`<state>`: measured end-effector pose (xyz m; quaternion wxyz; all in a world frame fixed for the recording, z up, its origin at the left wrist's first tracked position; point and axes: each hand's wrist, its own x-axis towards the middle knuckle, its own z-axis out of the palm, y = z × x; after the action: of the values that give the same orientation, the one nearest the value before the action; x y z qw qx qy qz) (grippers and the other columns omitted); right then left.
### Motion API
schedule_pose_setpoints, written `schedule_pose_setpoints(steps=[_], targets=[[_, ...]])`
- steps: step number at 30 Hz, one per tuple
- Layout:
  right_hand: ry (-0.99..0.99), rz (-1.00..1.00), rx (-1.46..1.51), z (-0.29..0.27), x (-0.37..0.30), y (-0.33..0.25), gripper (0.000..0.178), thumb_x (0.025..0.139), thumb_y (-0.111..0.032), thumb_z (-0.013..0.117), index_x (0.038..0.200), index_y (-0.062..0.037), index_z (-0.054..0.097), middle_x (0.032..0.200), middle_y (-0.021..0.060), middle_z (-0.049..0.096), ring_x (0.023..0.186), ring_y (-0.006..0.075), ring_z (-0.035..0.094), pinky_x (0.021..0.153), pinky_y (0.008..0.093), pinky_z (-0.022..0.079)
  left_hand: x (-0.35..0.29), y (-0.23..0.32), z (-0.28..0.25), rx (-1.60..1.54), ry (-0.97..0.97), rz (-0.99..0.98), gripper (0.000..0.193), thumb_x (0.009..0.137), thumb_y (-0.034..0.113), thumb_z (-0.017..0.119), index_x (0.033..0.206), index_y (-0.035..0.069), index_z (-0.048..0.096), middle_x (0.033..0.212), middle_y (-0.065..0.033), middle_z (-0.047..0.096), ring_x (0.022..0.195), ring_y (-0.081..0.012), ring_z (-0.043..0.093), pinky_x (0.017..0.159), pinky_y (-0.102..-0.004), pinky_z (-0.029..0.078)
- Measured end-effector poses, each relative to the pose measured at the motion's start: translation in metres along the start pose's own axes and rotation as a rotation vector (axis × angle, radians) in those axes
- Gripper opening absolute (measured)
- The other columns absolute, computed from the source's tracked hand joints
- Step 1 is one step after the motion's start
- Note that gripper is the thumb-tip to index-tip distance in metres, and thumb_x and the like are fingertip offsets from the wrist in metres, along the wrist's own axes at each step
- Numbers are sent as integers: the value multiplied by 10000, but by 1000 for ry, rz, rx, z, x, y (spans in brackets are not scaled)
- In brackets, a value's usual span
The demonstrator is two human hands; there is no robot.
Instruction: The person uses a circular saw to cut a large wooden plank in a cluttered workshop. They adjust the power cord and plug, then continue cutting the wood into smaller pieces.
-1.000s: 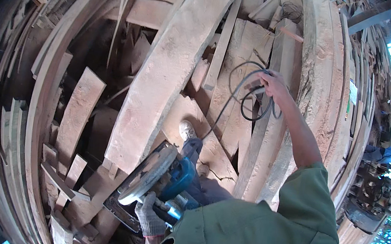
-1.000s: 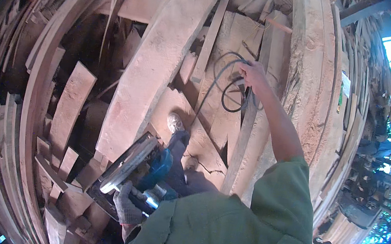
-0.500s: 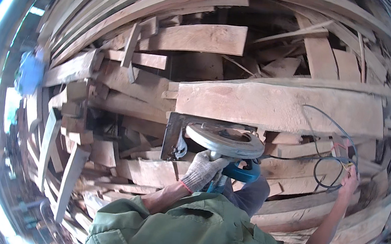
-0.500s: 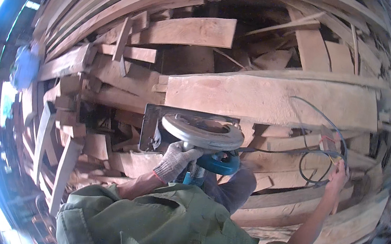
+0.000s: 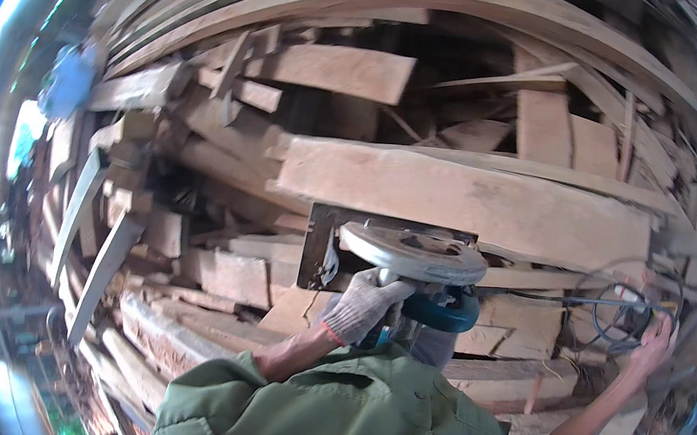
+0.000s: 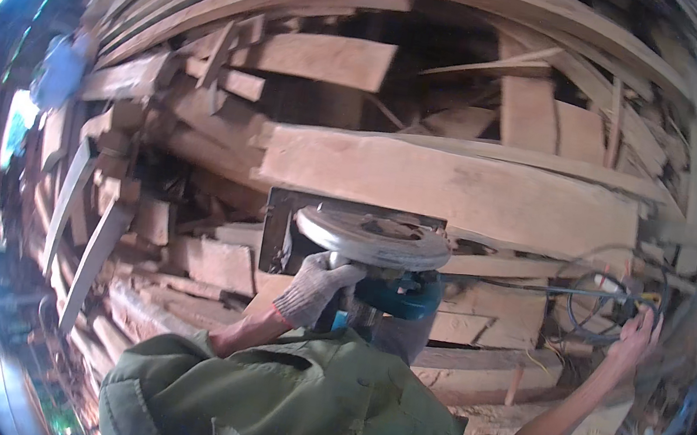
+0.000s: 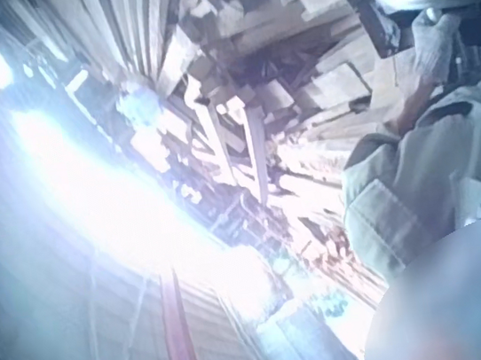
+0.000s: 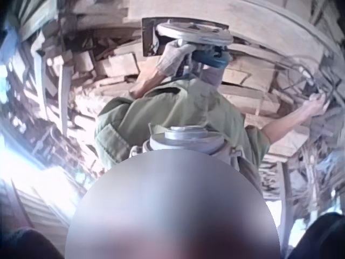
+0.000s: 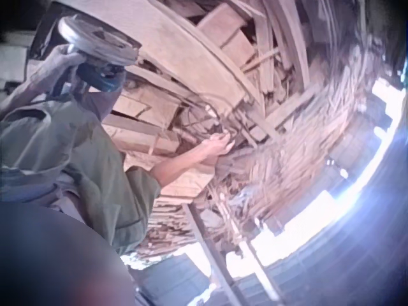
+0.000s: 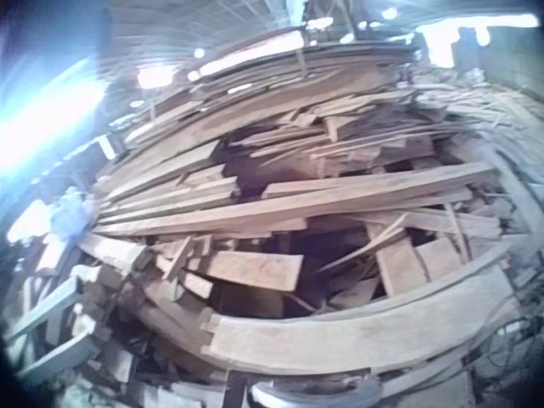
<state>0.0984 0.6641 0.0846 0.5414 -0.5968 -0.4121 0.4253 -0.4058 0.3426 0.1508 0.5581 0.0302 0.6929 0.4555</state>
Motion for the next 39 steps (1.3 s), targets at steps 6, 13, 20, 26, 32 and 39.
schedule_pose_setpoints(steps=[6,13,20,26,32,39], targets=[[235,-119,-273,-58,30,-113,180,931,-184,655,1065,-63,657,616,-78,405,465,22,319,408,221,226,-12,22,96,1,-173,-31,214,913,191,700,927,-15,645,633,-15,593,511,-86,542,468,-255,450],[263,-14,-333,-134,24,-137,142,924,-184,658,1027,-88,644,636,-70,447,465,26,356,401,219,256,15,72,171,225,-379,-37,189,918,157,678,988,-18,665,707,-29,635,553,-100,574,513,-259,469],[466,204,-349,-136,0,-123,95,864,-60,660,957,-79,672,579,-100,420,418,5,328,381,218,216,105,130,248,376,-385,-45,211,895,171,655,764,11,615,617,-73,599,498,-157,556,503,-280,478],[670,422,-295,-106,-19,-121,76,863,-73,701,868,-77,625,555,-75,451,378,20,337,342,210,230,173,190,293,409,-451,0,179,890,155,698,804,12,634,589,-33,584,469,-119,541,449,-250,435],[756,473,-285,-66,-22,-160,153,801,-64,745,887,-71,619,575,-83,439,387,13,328,350,205,240,203,263,344,472,-528,0,160,894,150,688,828,24,614,610,-47,581,474,-136,545,463,-268,465],[813,520,-136,-42,1,-173,149,831,-85,742,864,-77,597,609,-73,446,405,11,341,358,203,249,214,312,418,472,-607,96,155,880,141,678,917,25,583,624,-48,532,472,-164,533,455,-276,445]])
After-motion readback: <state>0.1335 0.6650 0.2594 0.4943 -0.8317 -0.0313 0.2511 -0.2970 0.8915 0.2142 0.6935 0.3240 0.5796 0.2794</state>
